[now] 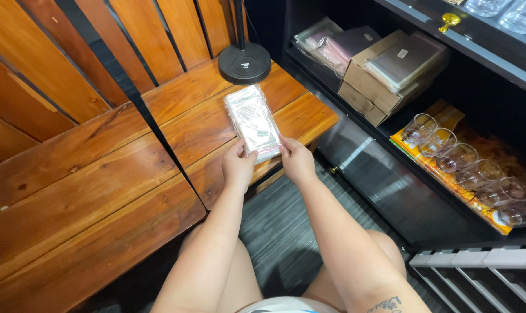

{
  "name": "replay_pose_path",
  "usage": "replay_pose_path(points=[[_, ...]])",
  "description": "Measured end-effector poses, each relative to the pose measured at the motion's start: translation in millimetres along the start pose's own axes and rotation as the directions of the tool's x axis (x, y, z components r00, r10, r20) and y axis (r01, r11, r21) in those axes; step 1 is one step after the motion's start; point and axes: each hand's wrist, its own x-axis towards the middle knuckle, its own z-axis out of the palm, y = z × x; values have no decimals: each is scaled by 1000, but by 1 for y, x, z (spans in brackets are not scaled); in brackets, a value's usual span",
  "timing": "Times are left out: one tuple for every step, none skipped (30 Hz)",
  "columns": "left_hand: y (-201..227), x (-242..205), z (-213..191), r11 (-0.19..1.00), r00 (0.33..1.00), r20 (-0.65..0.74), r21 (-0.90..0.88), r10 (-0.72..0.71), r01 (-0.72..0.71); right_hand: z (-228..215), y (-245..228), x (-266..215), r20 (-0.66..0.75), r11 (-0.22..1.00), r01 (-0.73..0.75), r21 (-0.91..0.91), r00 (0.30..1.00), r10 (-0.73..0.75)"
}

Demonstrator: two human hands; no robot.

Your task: The person takes stacks of plastic-wrapped items from a shelf and places them on a wooden bench. Then the person takes small clear glasses from a shelf and places them in a row on the bench.

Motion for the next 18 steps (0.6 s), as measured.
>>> replay_pose_path(points=[[-1,0,0,1000,1000,2,1,2,-2,1,0,0,-3,1000,-1,2,1000,1],[-2,1,-1,1000,1000,-4,-3,6,-6,1,1,1,-2,1000,-3,1,1000,3],[-2,1,-1,1000,1000,-9,-6,8,-8,1,1,1,-1,1000,-5,0,1000,5],[3,-3,-3,1000,1000,-6,-5,10,-10,0,-1,0,-4,1000,-7,2,1000,7],[9,-8,-5,999,1000,2,46,11,-11,-1,-2,-2,-2,1000,-6,20,1000,7],[15,-12,-7,995,1000,10,97,12,-12,-2,-4,-3,-1,999,-6,38,1000,6],[14,-11,-7,995,1000,13,99,14,-15,-3,-6,-4,-5,999,-7,40,1000,7],[13,-10,-7,993,999,14,118,29,-31,-4,-7,-5,-14,998,-17,62,1000,18],[13,-9,-7,989,999,17,138,45,-47,-6,-9,-6,-22,996,-28,85,999,30],[8,-4,-5,989,999,20,139,49,-51,-6,-10,-7,-27,996,-28,87,999,31],[4,1,-2,982,999,16,182,38,-40,-8,-12,-8,-37,990,-57,133,997,62],[0,6,0,974,1000,11,225,27,-29,-9,-14,-9,-46,980,-85,178,994,94],[9,4,-1,974,999,17,225,32,-35,-8,-10,-7,-54,980,-84,179,994,95],[19,3,-3,928,999,10,373,-31,25,-7,-7,-6,-49,963,-108,245,991,123],[29,2,-3,856,996,-3,510,-91,80,-8,-3,-3,-44,942,-131,309,987,152],[41,1,2,857,996,7,510,-86,70,-11,-1,0,-56,942,-131,309,986,155],[52,-1,7,831,1000,11,557,-15,7,-15,2,2,-71,947,-148,283,982,175],[63,-4,13,798,998,19,600,55,-56,-19,5,4,-87,952,-167,258,977,195]])
